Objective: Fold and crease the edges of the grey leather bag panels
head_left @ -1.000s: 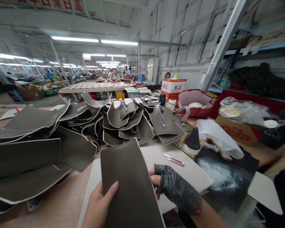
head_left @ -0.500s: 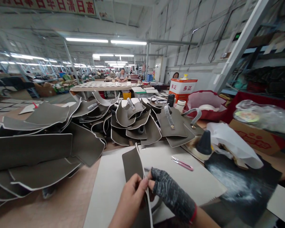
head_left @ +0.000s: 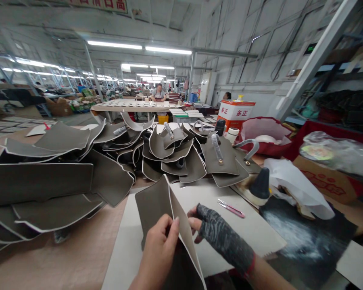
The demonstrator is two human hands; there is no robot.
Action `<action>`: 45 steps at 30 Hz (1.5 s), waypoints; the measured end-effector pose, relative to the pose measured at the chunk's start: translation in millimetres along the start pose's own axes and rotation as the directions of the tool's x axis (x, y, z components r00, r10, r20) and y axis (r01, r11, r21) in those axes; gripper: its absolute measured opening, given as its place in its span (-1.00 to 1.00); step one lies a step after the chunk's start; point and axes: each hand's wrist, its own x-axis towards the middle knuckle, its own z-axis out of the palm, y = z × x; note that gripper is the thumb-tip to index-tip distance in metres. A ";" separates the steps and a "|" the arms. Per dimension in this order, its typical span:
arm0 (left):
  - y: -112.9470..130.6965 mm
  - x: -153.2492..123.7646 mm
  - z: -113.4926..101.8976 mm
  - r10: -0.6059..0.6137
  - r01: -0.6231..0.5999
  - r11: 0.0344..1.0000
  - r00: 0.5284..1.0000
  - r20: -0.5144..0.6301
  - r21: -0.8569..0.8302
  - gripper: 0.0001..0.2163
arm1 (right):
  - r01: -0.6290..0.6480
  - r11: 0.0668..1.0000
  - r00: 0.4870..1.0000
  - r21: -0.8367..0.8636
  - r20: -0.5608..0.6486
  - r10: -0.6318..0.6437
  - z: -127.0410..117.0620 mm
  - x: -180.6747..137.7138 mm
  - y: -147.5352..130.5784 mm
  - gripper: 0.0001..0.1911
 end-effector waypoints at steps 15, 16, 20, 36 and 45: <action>2.6 4.1 5.0 0.096 -0.088 0.990 0.993 -0.071 0.106 -0.68 | 0.070 0.994 0.997 -0.081 0.039 -0.067 16.4 -35.6 8.6 -0.45; 2.2 4.3 5.0 0.105 -0.096 0.987 0.993 -0.061 0.129 -0.68 | 0.081 0.995 0.994 -0.056 0.084 -0.076 16.1 -35.5 6.3 -0.49; 2.1 3.7 0.0 0.121 -0.118 0.979 0.993 -0.013 0.165 -0.68 | 0.075 0.997 0.986 -0.008 0.148 -0.073 14.4 -31.6 5.5 -0.66; 5.7 6.4 -11.4 0.095 -0.070 0.985 0.983 -0.160 0.155 -0.67 | 0.636 0.274 0.509 -0.721 0.125 -0.852 -0.4 -4.6 17.6 -0.72; 6.4 6.3 -6.2 0.103 -0.080 0.991 0.970 -0.219 0.111 -0.68 | 0.356 0.361 0.668 -0.862 -0.035 -0.743 24.5 -4.7 25.1 -0.68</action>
